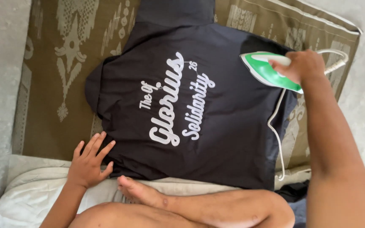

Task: The person irons a black shirt laid out on a bed using a green and white iron. They smooth the fabric with one hand while moving the iron with the other, then flip the shirt to iron the other side before folding it.

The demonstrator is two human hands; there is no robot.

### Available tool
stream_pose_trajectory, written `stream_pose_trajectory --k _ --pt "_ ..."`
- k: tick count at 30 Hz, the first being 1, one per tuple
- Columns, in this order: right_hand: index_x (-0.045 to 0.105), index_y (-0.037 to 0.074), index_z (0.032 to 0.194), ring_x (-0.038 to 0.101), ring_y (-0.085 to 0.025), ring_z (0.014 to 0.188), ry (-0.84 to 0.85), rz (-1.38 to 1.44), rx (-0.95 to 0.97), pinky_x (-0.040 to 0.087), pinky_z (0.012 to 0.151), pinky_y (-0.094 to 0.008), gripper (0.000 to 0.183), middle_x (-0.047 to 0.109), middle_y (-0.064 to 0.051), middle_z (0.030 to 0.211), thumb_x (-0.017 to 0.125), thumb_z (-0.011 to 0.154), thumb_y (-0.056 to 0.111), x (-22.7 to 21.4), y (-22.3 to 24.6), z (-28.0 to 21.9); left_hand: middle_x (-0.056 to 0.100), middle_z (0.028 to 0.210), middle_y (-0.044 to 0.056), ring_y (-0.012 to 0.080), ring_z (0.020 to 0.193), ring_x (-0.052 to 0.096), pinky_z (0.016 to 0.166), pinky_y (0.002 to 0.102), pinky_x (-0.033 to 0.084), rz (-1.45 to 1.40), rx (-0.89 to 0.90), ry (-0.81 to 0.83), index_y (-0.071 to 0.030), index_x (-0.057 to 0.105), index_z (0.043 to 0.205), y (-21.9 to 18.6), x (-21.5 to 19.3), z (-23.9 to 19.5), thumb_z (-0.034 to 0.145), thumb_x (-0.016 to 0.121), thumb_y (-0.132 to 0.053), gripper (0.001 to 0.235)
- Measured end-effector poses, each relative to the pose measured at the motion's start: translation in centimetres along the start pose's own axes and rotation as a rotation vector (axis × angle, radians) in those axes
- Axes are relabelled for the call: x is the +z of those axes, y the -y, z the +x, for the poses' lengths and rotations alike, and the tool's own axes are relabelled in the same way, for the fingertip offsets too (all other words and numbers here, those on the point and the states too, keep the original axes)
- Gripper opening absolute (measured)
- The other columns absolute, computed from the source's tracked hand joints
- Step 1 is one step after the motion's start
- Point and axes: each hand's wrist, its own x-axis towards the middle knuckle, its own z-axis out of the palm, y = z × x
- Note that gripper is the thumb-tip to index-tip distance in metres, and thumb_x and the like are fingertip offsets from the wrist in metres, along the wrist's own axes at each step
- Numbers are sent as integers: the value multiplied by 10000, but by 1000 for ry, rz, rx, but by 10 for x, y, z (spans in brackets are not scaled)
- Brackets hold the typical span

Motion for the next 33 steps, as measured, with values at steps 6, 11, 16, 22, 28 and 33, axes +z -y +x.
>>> stream_pose_trajectory --k 6,11,16,22,28,33 --pt "674 283 960 674 -325 829 -196 74 -149 522 764 -376 687 702 -114 787 363 703 839 30 16 10 286 1494 5 169 1362 274 1070 448 185 -34 -16 -72 -328 342 1363 1 10 -4 770 383 -488 615" --pt "589 179 673 644 -249 631 -603 74 -555 515 658 -332 557 627 -46 628 528 648 732 18 79 -20 280 1490 -2 162 1359 273 1062 448 198 -15 -37 -68 -338 334 1364 2 11 -4 745 399 -501 643" --pt "582 170 617 610 -235 541 -759 121 -626 501 545 -327 561 593 -31 570 553 663 729 7 117 -17 269 1488 -13 156 1365 258 1061 446 205 -26 -54 -39 -335 336 1360 1 6 -10 736 437 -480 649" --pt "586 214 620 599 -209 514 -794 71 -601 475 517 -294 538 577 20 550 535 670 747 -8 154 -20 208 1502 1 171 1377 206 1057 461 201 -73 -34 46 -312 301 1376 6 -1 -8 766 428 -467 643" --pt "532 197 599 598 -245 534 -796 36 -572 471 493 -342 578 555 7 548 508 667 770 -25 183 -26 166 1507 5 179 1387 160 1060 468 195 -115 -23 97 -298 269 1397 8 -6 -9 812 408 -419 613" --pt "535 216 588 595 -194 508 -954 -2 -748 468 513 -286 511 557 9 541 578 669 720 -29 208 -35 156 1502 15 193 1384 148 1064 474 188 -128 -5 104 -303 229 1414 9 -1 -12 817 396 -423 631"
